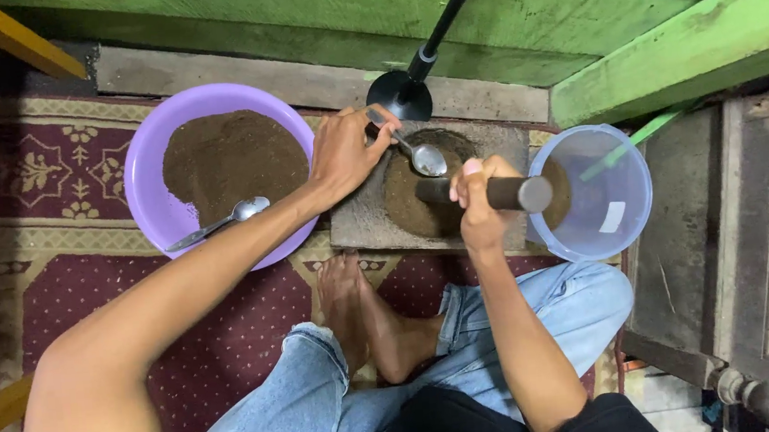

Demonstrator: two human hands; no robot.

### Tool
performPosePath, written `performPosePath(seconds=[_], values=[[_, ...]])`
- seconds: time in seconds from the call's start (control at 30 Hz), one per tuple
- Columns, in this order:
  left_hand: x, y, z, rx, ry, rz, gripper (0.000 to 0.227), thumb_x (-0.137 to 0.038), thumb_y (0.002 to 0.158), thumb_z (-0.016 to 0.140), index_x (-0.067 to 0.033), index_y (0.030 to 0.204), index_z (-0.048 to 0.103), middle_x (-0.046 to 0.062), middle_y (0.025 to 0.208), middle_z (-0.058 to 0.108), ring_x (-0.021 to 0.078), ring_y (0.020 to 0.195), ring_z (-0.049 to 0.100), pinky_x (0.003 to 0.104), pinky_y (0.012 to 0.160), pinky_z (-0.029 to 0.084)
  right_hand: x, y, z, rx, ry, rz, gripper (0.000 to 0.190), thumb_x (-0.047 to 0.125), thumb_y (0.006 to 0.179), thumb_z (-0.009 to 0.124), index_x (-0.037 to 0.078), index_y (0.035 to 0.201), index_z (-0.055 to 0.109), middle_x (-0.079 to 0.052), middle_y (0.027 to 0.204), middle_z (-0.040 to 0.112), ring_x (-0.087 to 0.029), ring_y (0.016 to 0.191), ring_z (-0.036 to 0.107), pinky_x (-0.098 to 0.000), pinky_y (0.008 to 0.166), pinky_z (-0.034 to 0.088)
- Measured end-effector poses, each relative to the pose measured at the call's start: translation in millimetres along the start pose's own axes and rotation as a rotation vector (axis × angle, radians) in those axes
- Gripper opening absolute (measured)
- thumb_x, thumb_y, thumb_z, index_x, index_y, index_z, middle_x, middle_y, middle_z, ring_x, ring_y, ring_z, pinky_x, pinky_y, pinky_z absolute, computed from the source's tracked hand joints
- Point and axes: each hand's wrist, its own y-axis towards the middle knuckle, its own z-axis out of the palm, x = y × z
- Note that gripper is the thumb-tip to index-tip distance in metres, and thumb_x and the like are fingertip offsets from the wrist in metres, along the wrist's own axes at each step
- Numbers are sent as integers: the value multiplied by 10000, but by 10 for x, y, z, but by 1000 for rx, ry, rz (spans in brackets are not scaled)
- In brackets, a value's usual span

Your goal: Grinding brown powder on a stone mortar using a wooden pestle and a spoon.

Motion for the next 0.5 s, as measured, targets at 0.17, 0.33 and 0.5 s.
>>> performPosePath(seconds=[0.17,0.33,0.5], values=[[77,6,131,-34,-9,47,88,-160,964,662,-135,961,747,75,585,645,265,675,623,370,696,451,64,140,-58,-35,36,-18,415,-36,989,564,111,627,425,-17,438,370,-160,406,424,-264,462,435],[90,33,191,-14,164,194,160,-178,955,692,-77,840,736,111,580,651,312,692,640,416,681,431,439,287,-43,-58,71,23,395,-35,977,563,105,634,426,-16,438,340,-161,409,433,-258,478,447],[232,68,309,-12,155,224,39,-199,964,684,-165,966,704,37,740,713,259,801,644,385,730,395,665,339,121,-71,146,-7,395,9,998,538,101,642,393,-41,426,318,-200,416,438,-292,480,428]])
